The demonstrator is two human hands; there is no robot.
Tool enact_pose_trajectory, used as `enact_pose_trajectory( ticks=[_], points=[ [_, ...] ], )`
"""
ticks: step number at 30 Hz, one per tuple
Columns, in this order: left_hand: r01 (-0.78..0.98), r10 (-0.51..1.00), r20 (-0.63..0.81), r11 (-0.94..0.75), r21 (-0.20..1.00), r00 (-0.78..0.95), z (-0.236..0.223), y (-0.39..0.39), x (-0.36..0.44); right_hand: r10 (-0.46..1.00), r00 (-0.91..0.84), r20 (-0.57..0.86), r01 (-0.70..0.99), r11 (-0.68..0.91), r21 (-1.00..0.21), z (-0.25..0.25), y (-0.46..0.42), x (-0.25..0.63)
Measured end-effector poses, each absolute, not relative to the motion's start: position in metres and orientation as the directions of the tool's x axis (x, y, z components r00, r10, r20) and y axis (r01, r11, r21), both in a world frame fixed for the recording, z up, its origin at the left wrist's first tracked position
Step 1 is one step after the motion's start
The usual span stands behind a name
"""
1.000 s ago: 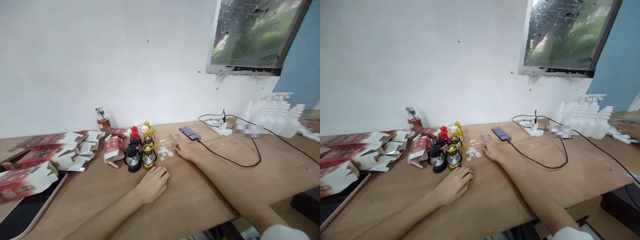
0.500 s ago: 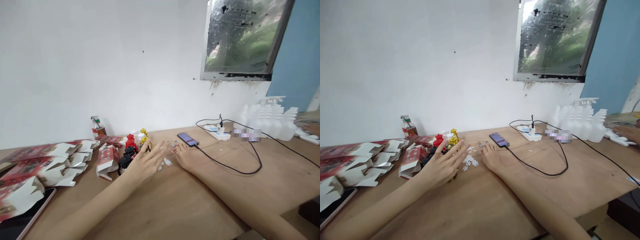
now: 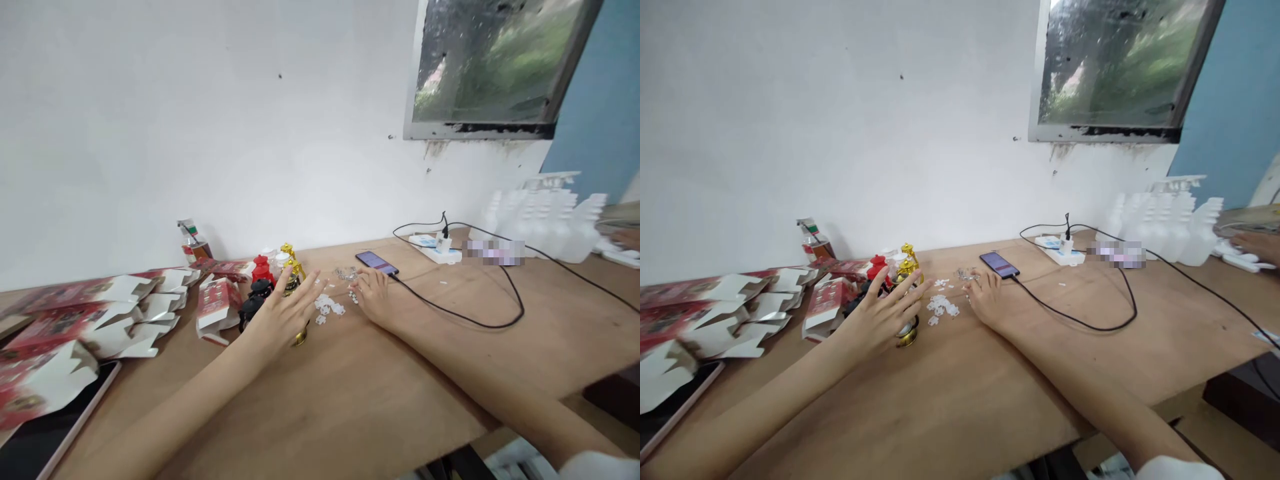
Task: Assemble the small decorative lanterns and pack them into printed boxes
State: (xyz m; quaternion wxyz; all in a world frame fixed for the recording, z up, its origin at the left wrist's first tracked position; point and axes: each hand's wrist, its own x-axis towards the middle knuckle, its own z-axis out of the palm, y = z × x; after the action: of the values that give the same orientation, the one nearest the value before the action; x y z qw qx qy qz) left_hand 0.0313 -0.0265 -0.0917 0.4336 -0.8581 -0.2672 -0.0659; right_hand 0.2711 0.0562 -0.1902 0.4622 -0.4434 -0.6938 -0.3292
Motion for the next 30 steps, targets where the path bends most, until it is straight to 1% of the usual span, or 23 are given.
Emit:
enact_pose_trajectory(
  ticks=[4,7,11,15,19,21,22,23,24,26,27,28,30],
  points=[
    [0.467,0.475,0.244,-0.436,-0.769,0.845,-0.092,-0.024,0.035,0.329,-0.174,0.928,0.923,0.384,0.037,-0.194,0.057,0.272],
    [0.461,0.516,0.200,-0.447,-0.766,0.833,-0.091,-0.019,0.041,0.333,-0.151,0.931,0.924,0.382,0.013,-0.195,0.059,0.273],
    [0.479,0.517,0.209,-0.467,-0.743,0.830,-0.090,-0.013,0.052,0.326,-0.123,0.937,0.920,0.392,-0.015,-0.197,0.061,0.275],
    [0.495,0.543,0.188,-0.499,-0.711,0.818,-0.080,-0.018,0.058,0.325,-0.063,0.944,0.917,0.392,-0.074,-0.197,0.061,0.274],
    [0.554,0.522,0.273,-0.514,-0.655,0.808,-0.068,-0.034,0.051,0.346,-0.018,0.938,0.892,0.429,-0.141,-0.194,0.054,0.272],
    [0.598,0.500,0.338,-0.578,-0.556,0.797,-0.070,-0.042,0.043,0.363,0.010,0.932,0.865,0.464,-0.190,-0.192,0.050,0.270],
    [0.628,0.500,0.380,-0.619,-0.471,0.778,-0.074,-0.045,0.039,0.375,0.029,0.927,0.845,0.487,-0.223,-0.190,0.047,0.269],
    [0.665,0.515,0.431,-0.656,-0.358,0.741,-0.082,-0.049,0.034,0.387,0.046,0.921,0.819,0.513,-0.257,-0.187,0.044,0.267],
    [0.709,0.553,0.491,-0.671,-0.216,0.673,-0.091,-0.052,0.030,0.399,0.060,0.915,0.787,0.545,-0.290,-0.185,0.041,0.264],
    [0.773,0.670,0.581,-0.625,0.106,0.462,-0.114,-0.057,0.023,0.425,0.086,0.901,0.700,0.618,-0.358,-0.178,0.034,0.257],
    [0.773,0.711,0.600,-0.591,0.229,0.366,-0.125,-0.060,0.020,0.436,0.102,0.894,0.645,0.655,-0.393,-0.174,0.029,0.252],
    [0.756,0.734,0.608,-0.574,0.316,0.303,-0.136,-0.061,0.018,0.450,0.119,0.885,0.582,0.691,-0.429,-0.170,0.023,0.247],
    [0.698,0.751,0.614,-0.575,0.427,0.243,-0.151,-0.064,0.016,0.478,0.147,0.866,0.434,0.756,-0.491,-0.163,0.009,0.235]
  ],
)
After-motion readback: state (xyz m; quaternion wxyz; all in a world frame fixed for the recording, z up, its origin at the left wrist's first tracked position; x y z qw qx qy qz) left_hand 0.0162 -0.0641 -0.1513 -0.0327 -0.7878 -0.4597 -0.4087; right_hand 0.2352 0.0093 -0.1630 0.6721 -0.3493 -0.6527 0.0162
